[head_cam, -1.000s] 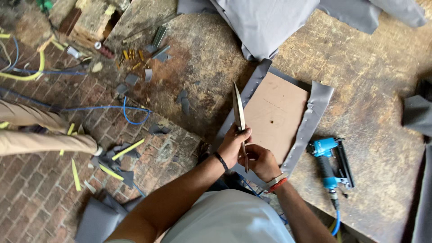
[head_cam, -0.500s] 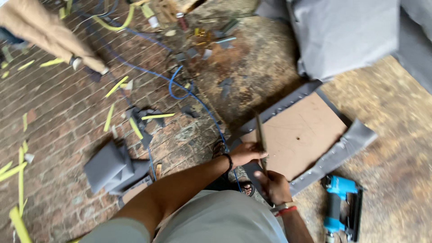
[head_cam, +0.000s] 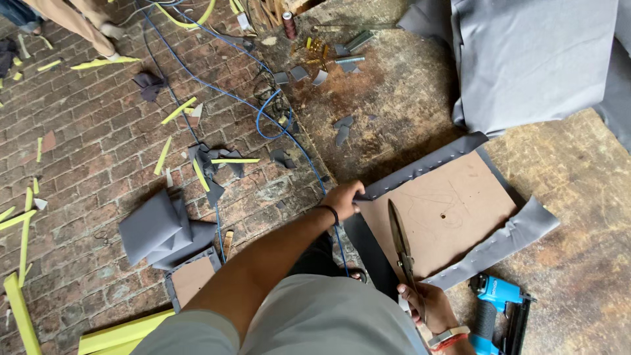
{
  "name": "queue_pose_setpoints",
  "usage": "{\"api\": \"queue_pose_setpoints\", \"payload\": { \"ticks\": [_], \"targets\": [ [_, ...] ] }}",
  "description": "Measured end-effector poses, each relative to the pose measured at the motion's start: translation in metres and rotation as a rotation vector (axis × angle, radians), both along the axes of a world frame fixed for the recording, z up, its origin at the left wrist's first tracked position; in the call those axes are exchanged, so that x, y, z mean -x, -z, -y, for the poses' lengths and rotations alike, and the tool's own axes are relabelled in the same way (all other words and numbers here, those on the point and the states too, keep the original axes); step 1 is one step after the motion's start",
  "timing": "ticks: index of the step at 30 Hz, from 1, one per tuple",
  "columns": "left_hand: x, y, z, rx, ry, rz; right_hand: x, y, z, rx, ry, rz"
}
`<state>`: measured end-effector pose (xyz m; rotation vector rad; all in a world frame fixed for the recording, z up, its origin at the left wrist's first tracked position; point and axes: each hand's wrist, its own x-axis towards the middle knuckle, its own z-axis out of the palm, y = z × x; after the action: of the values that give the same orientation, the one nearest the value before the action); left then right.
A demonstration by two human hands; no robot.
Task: The person stretches gray fabric over a wooden panel and staples it in place using a pneumatic nail gun, working around the edges. They then use shears to trim the excess fabric from the panel's border and continue folding and stapling the remaining sides.
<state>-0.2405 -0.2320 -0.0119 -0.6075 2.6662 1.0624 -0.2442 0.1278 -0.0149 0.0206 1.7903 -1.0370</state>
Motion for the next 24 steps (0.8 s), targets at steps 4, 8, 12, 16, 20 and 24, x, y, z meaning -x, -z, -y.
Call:
{"api": "queue_pose_setpoints", "payload": {
  "ticks": [4,8,12,16,20,24],
  "targets": [
    [0.021,0.017,0.035,-0.041,-0.090,-0.331,0.005,0.005,-0.008,0.080,-0.039,0.085],
    [0.013,0.019,0.038,0.115,-0.036,-0.226,0.012,0.005,-0.012,0.088,-0.169,0.129],
    [-0.025,0.019,0.014,0.230,0.056,-0.418,0.024,-0.003,-0.001,0.008,-0.244,0.133],
    [-0.044,0.023,0.005,0.241,0.048,-0.462,0.039,-0.015,0.017,-0.074,-0.256,0.131],
    [-0.045,0.029,0.007,0.236,0.019,-0.520,0.052,-0.026,0.035,-0.112,-0.276,0.111],
    [-0.046,0.038,0.007,0.201,0.022,-0.536,0.062,-0.031,0.047,-0.123,-0.255,0.152]
  ]
}}
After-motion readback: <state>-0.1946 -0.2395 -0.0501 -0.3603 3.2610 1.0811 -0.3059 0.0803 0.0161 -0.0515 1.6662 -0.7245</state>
